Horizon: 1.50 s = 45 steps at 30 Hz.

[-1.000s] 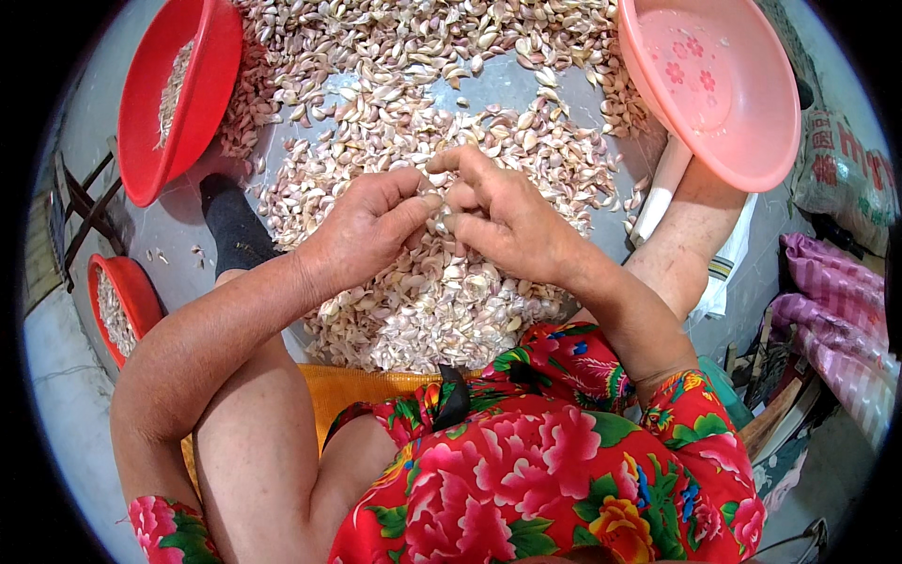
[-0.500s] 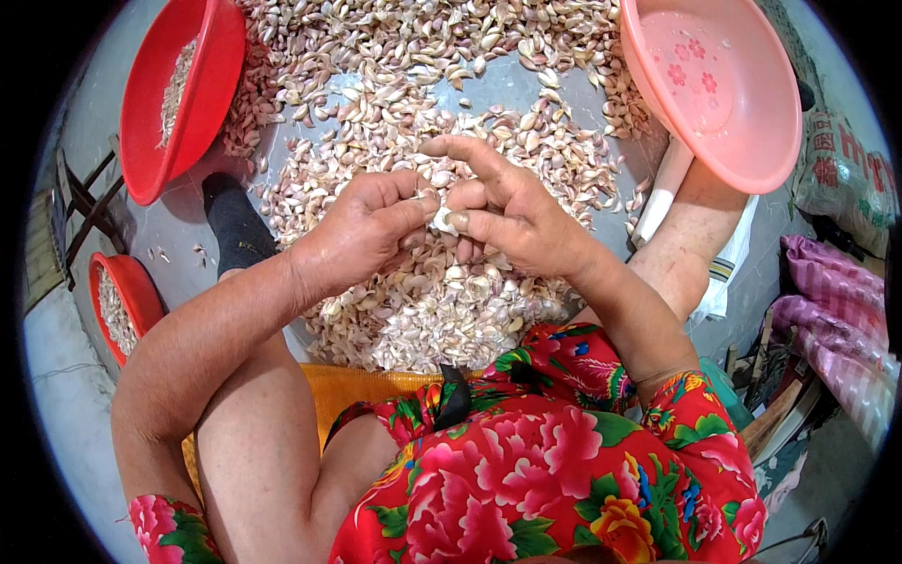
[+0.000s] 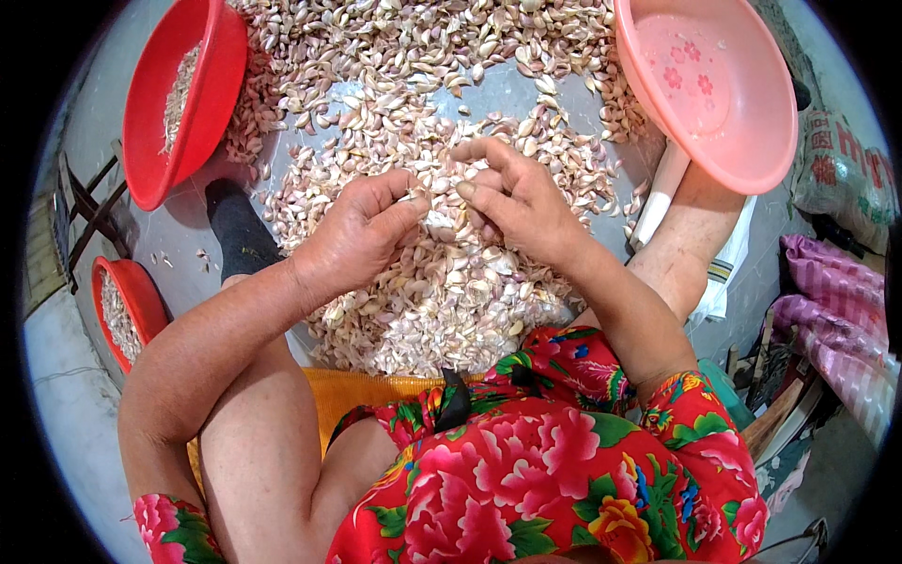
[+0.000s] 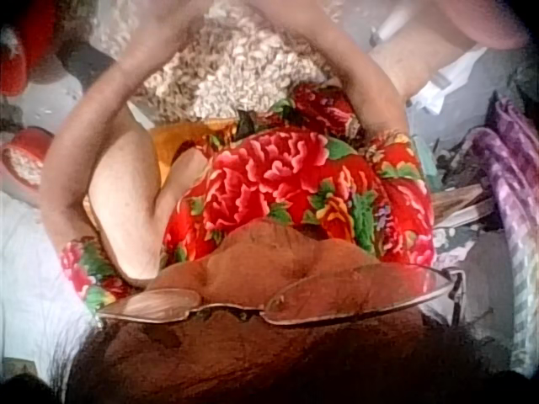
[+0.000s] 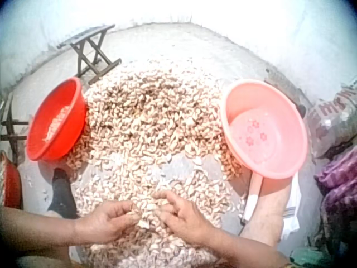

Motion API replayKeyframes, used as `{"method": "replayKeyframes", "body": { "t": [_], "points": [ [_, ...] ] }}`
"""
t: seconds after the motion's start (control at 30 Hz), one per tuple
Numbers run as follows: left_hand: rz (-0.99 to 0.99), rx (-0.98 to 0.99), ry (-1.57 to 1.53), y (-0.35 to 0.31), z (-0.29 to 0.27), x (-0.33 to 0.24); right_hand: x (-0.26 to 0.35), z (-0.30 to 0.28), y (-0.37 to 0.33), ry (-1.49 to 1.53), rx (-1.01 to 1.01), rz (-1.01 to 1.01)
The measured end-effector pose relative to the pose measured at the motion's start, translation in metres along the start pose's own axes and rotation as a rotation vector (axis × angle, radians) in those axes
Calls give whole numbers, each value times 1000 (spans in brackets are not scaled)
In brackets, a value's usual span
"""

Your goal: The person is peeling garlic cloves by hand, placing the peeled cloves into a pink bowl and collecting the skins in red basins.

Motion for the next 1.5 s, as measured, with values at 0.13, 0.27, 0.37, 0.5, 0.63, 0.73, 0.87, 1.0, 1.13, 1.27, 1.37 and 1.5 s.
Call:
{"method": "replayKeyframes", "body": {
  "t": [0.13,0.27,0.37,0.5,0.63,0.73,0.87,1.0,1.13,1.27,1.37,1.5],
  "points": [
    [11,-71,98,1,-9,2,15,20,-8,49,136,20],
    [32,-43,152,3,-2,2,18,30,-12,100,90,18],
    [-92,-55,-17,0,0,8,13,19,-10,37,-42,-70],
    [-145,-55,-125,1,-2,14,24,0,-13,-118,-206,-130],
    [-191,-32,-145,0,-3,19,50,-2,-20,-230,-281,-306],
    [-201,-28,-49,0,-5,19,59,-1,-25,-325,-300,-376],
    [-184,-30,176,-2,-6,21,63,-2,-32,-381,-331,-415],
    [-204,-104,167,-3,-12,18,65,-4,-33,-348,-378,-426],
    [-223,-80,-21,-7,-11,23,66,3,-32,-356,-397,-464],
    [-230,-119,-187,-4,-5,21,86,16,-40,-472,-430,-670],
    [-204,-134,-193,-3,-2,19,95,25,-48,-591,-459,-769],
    [-173,-155,-222,0,0,17,101,30,-53,-685,-475,-802]
  ]
}}
Point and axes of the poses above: each hand's wrist, its own y-axis towards the middle knuckle, its own z-axis out of the palm, x = y × z, the point moved 10 cm from there along y, towards the middle knuckle, and after that the axes turned 12 degrees about -y, right-handed, at the moved point
